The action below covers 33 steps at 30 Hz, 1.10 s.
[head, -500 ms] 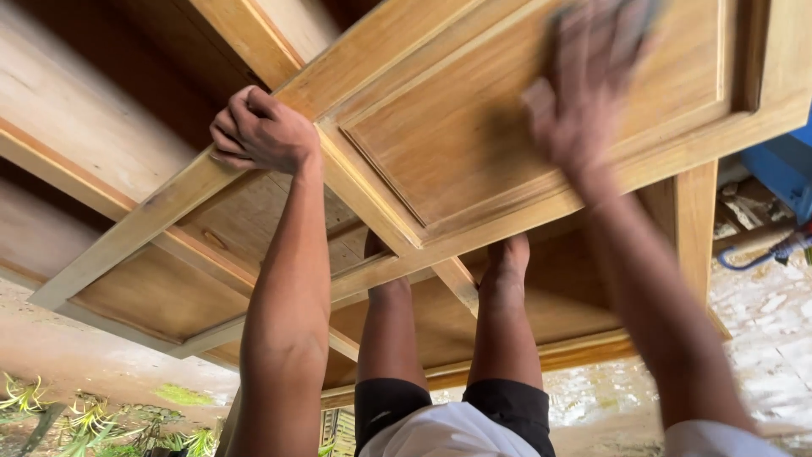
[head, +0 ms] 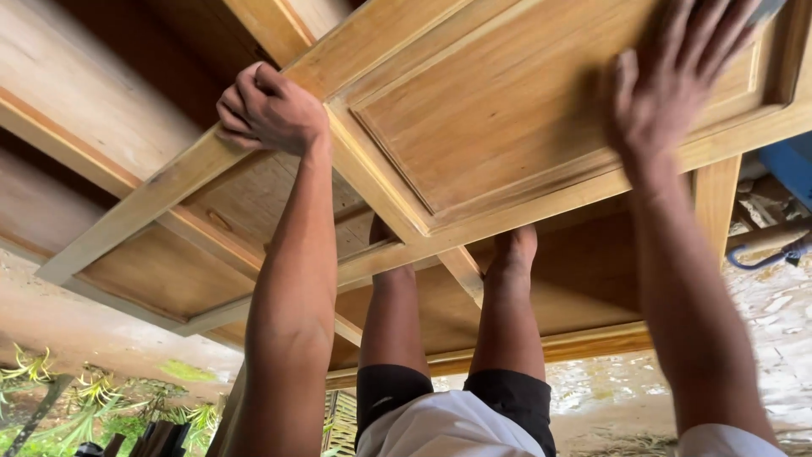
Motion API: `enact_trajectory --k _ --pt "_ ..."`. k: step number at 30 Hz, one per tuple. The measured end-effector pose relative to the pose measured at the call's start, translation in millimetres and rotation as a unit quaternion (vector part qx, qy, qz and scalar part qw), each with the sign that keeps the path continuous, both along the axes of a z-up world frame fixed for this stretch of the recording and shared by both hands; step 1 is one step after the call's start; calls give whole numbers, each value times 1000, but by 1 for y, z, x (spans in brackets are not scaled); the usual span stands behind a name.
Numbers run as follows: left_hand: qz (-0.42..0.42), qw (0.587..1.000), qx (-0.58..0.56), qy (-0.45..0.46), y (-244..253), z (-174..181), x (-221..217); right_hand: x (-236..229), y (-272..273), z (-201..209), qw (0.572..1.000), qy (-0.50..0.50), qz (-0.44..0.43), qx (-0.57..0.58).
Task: Sanding a wooden cabinet door manually with sandpaper to smooth the surface.
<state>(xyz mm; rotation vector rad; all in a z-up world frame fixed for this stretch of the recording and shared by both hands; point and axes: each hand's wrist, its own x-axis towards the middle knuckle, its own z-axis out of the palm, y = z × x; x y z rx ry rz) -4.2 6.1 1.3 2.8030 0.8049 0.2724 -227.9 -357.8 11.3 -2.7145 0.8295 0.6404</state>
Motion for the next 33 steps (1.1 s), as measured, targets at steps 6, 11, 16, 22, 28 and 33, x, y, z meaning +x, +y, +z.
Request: enact_trajectory --k 6,11,16,22,28,33 --pt "-16 1000 5 12 1 -7 -1 -1 193 14 959 -16 168 226" --pt "-17 1000 -3 -3 -1 -5 3 -12 80 -16 956 -119 203 175" --pt "-1 1000 -8 -1 -2 -5 3 -3 11 -14 992 -120 -2 33" --pt "5 1000 -1 -6 1 -15 3 -30 219 -6 954 -202 163 147" --pt "4 999 21 -38 9 -31 3 -19 4 -18 956 -220 169 96" --pt "3 998 40 -45 14 -34 3 -15 38 -24 972 -235 9 -25"
